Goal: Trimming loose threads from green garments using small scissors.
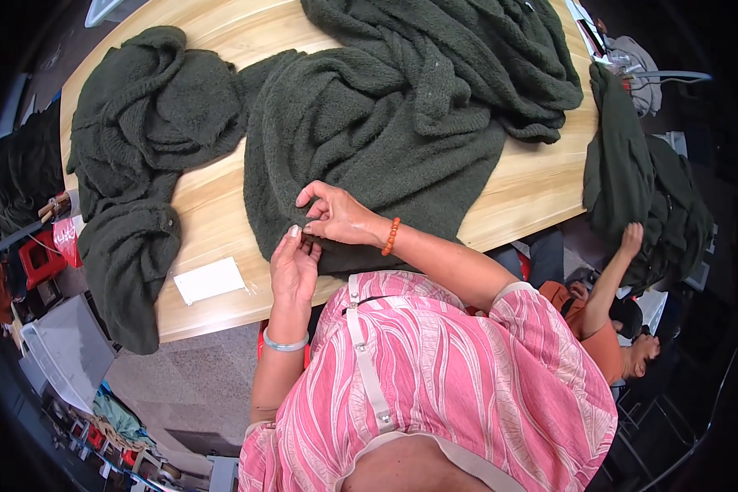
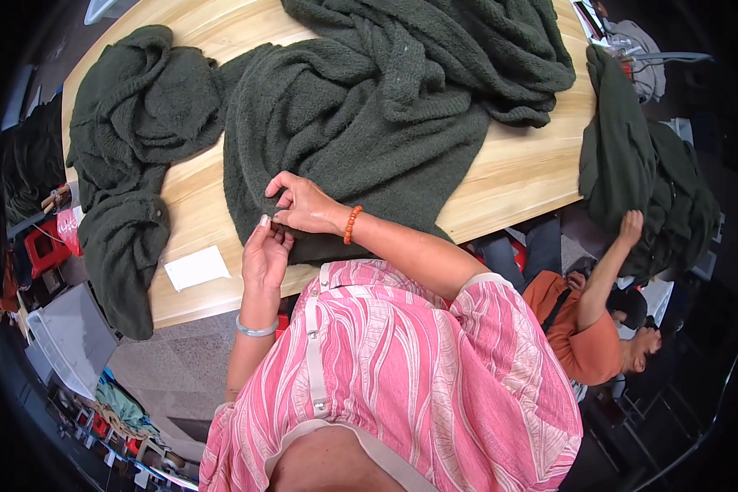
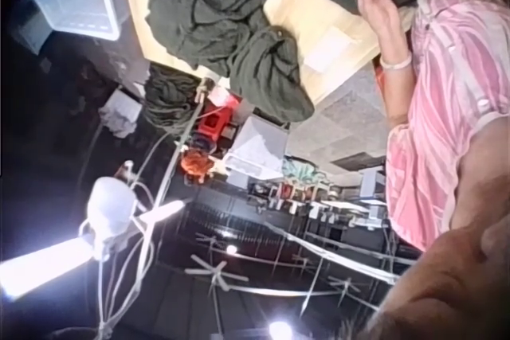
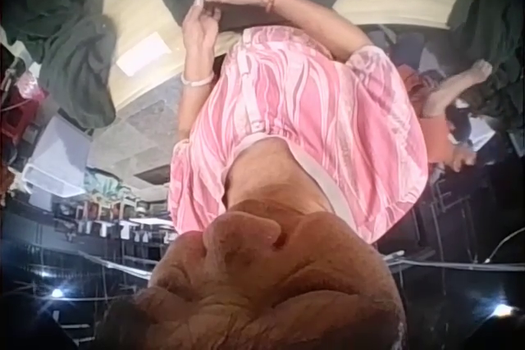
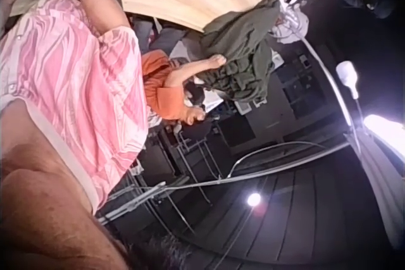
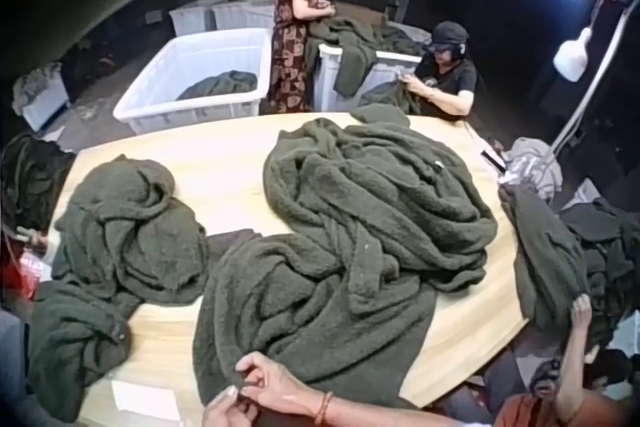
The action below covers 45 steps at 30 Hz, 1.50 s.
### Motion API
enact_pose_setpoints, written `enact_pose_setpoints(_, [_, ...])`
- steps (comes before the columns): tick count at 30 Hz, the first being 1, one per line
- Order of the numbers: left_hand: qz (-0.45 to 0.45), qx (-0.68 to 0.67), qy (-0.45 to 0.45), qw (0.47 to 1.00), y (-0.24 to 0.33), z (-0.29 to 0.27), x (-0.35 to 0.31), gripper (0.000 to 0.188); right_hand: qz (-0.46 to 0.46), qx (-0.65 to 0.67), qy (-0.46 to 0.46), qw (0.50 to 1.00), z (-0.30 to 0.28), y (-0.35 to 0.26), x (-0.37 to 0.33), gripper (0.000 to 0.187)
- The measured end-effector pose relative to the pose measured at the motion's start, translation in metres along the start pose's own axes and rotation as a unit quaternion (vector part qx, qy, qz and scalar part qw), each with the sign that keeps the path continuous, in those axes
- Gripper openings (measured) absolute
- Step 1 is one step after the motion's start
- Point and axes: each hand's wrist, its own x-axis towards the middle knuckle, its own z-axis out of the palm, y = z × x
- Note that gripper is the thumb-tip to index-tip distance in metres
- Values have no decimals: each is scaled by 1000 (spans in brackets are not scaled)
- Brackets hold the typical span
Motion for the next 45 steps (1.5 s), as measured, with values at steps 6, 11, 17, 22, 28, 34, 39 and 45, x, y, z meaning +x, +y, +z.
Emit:
enact_pose_setpoints(6, [72,41,10,996,-10,3,-1,15,7,-20,23,1000,5,10,2,37])
enact_pose_setpoints(11, [156,68,18,985,-16,6,-1,7,-26,-69,64,995,11,11,0,36])
enact_pose_setpoints(17, [165,46,19,985,-21,4,3,10,-164,-156,105,969,18,4,-4,28])
enact_pose_setpoints(22, [131,28,33,990,-20,10,2,12,-227,-236,103,939,17,7,-6,28])
enact_pose_setpoints(28, [212,231,5,950,-8,5,-1,9,-215,-220,38,951,6,0,-3,30])
enact_pose_setpoints(34, [296,380,48,875,-8,12,-6,11,-211,-252,16,944,11,-2,-5,29])
enact_pose_setpoints(39, [330,415,64,845,-7,11,-3,9,-203,-203,45,957,14,8,-4,33])
enact_pose_setpoints(45, [456,534,15,712,4,13,0,12,-117,-35,37,992,6,16,4,25])
